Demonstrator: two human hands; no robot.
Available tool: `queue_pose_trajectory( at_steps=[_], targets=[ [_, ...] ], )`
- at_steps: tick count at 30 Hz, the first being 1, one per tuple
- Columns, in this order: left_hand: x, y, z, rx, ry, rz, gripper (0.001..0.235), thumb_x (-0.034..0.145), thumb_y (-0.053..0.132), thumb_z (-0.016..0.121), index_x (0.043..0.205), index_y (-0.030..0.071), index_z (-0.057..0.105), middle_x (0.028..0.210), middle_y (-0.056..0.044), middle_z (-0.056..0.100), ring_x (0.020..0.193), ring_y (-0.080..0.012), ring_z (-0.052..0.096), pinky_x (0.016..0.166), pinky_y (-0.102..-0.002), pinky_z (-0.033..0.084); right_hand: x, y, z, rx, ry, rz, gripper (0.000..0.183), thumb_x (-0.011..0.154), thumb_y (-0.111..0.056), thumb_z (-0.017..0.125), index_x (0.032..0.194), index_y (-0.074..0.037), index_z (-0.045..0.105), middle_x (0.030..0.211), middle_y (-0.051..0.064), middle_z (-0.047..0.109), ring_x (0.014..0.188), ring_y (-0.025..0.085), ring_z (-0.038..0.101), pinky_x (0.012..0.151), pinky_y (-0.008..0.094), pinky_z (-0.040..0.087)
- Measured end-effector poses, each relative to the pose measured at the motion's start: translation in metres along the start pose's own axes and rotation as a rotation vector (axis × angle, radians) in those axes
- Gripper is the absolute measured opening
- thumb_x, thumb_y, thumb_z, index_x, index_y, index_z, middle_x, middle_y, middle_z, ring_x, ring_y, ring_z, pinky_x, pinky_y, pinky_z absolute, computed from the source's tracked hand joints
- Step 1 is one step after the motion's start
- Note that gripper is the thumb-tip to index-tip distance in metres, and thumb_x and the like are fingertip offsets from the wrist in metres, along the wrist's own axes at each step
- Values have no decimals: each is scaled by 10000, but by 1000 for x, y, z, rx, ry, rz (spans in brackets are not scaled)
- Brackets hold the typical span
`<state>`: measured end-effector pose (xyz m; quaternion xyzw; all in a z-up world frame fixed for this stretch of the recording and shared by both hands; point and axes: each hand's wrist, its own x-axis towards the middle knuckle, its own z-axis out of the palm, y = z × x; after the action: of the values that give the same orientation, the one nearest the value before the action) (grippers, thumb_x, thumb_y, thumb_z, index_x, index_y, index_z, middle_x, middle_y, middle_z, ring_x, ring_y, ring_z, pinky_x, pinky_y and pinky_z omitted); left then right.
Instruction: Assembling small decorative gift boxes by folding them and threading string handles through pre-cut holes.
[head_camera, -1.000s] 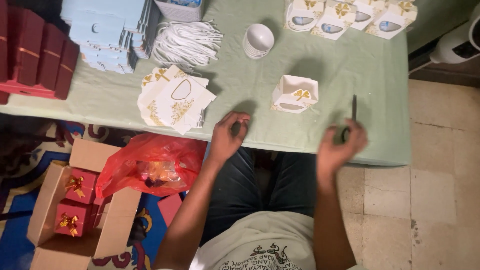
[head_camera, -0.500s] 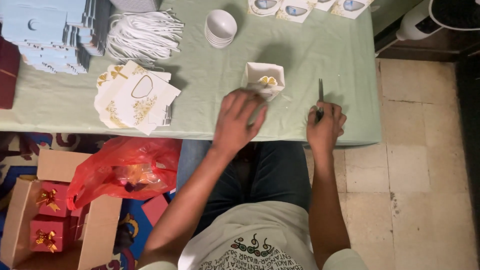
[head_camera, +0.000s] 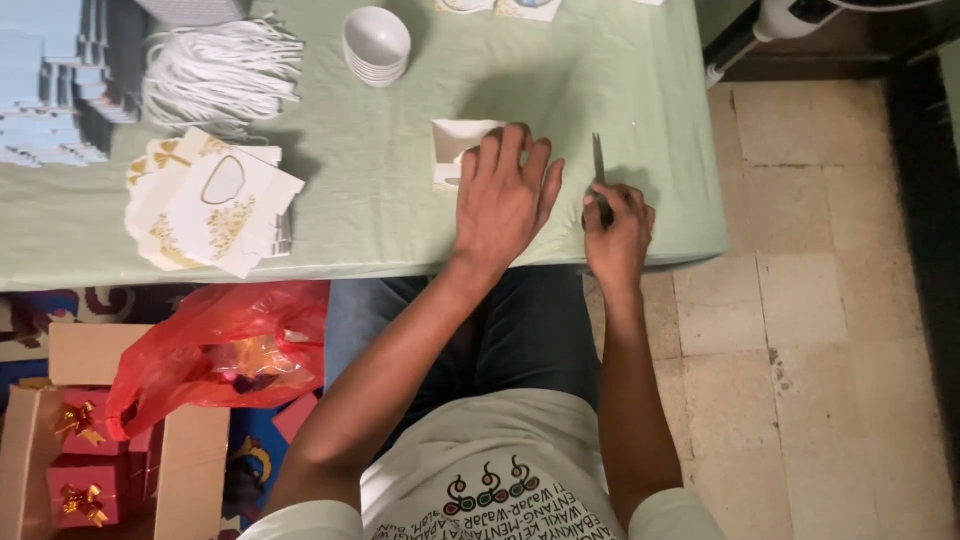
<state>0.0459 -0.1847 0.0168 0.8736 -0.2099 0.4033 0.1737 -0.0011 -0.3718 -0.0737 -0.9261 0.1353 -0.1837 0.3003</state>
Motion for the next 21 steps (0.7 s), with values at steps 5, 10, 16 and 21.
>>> queue_pose_trajectory(
  at_steps=[5, 10, 16, 21],
  targets=[
    [-42, 37, 61, -346, -257, -15, 179, 981, 275, 653, 1032, 104, 666, 886, -35, 538, 821, -237, 623, 724, -340, 508, 2, 6, -18, 180, -37, 78, 329, 1008, -89, 645, 1336, -102, 669, 1186, 187, 670, 1189, 463, 582, 1005, 622, 465],
    [-73, 62, 106, -564, -693, -212, 362, 962, 276, 684, 1223, 26, 667, 1037, -180, 666, 927, -362, 718, 741, -415, 598, 8, 23, -16, 193, -39, 133, 401, 956, -67, 694, 1354, -106, 662, 1176, 145, 729, 1159, 367, 654, 998, 543, 514],
    [-62, 67, 110, -766, -817, -491, 294, 939, 183, 645, 1138, -13, 734, 950, -285, 731, 897, -494, 718, 699, -547, 593, 8, 29, -7, 441, -133, 220, 459, 974, -42, 668, 1420, -41, 561, 1172, 224, 702, 1159, 387, 659, 963, 540, 567],
    [-75, 67, 108, -878, -722, -463, 238, 880, 135, 678, 1091, 26, 701, 1014, -248, 709, 948, -511, 690, 719, -569, 591, 11, 41, 6, 477, -155, 271, 372, 1030, -177, 680, 1358, -10, 628, 1133, 208, 669, 1053, 293, 671, 781, 482, 578]
  ],
)
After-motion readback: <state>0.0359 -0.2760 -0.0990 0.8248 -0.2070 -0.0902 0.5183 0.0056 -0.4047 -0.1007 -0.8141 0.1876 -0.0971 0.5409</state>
